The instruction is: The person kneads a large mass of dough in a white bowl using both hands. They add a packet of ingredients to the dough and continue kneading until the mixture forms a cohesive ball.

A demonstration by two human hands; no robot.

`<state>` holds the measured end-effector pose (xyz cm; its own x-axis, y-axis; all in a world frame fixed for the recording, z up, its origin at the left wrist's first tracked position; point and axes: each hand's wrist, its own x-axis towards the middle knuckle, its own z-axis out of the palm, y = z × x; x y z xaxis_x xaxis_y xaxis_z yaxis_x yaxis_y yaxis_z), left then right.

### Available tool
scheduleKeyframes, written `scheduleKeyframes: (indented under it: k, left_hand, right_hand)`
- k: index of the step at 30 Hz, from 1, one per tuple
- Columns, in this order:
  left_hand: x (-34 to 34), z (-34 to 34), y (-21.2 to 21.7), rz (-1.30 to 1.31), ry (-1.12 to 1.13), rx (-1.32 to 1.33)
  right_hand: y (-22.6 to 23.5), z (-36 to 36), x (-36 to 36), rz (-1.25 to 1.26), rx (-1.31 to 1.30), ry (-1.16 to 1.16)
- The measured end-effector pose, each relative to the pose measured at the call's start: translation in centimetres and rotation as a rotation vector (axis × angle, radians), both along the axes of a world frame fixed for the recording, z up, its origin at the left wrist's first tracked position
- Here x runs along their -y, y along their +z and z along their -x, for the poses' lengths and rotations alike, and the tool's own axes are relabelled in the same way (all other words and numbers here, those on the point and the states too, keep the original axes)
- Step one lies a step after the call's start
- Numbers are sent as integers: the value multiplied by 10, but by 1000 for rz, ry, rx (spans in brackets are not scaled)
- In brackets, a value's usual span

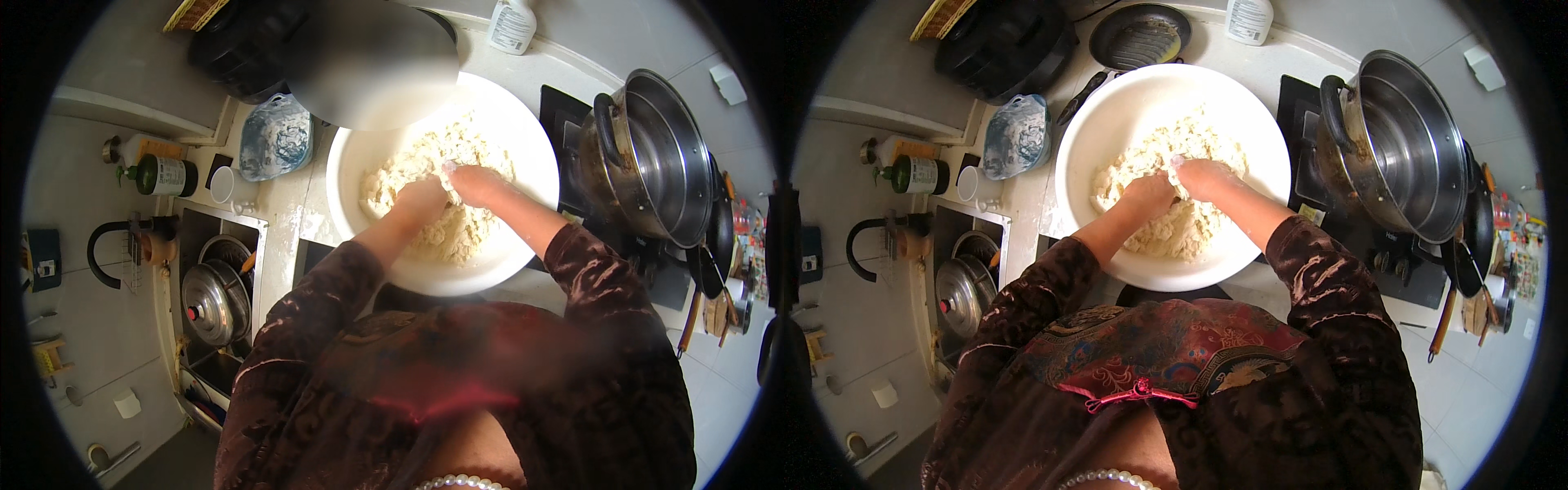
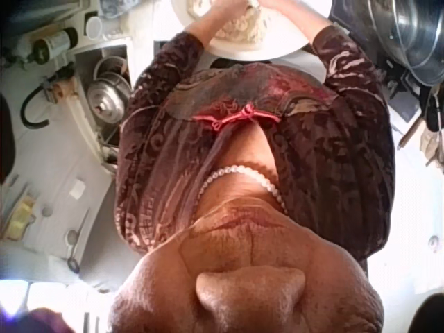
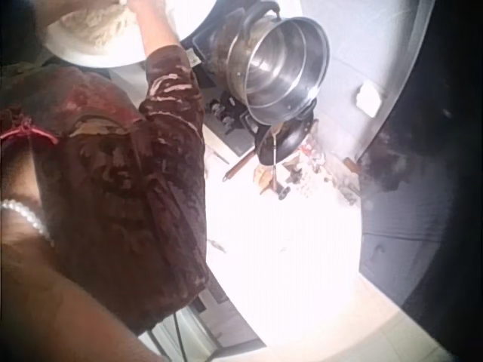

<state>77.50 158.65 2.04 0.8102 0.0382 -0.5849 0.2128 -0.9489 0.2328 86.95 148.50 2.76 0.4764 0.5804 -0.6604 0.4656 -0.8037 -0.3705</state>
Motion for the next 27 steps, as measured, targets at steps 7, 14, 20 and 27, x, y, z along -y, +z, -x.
scheduleKeyframes:
  k: [7, 14, 20, 27]
  left_hand:
    - [2, -12, -8, -12, 184, 53]
    - [16, -2, 61, 260, 289, -15]
    - [-18, 59, 42, 482, 645, 429]
    - [-43, 63, -34, 795, 1453, 548]
  right_hand:
    - [-13, -17, -7, -12, 12, -61]
    - [13, 1, 24, -193, 156, 148]
    - [48, -4, 79, -442, 122, -283]
    - [7, -4, 52, -434, -62, -1063]
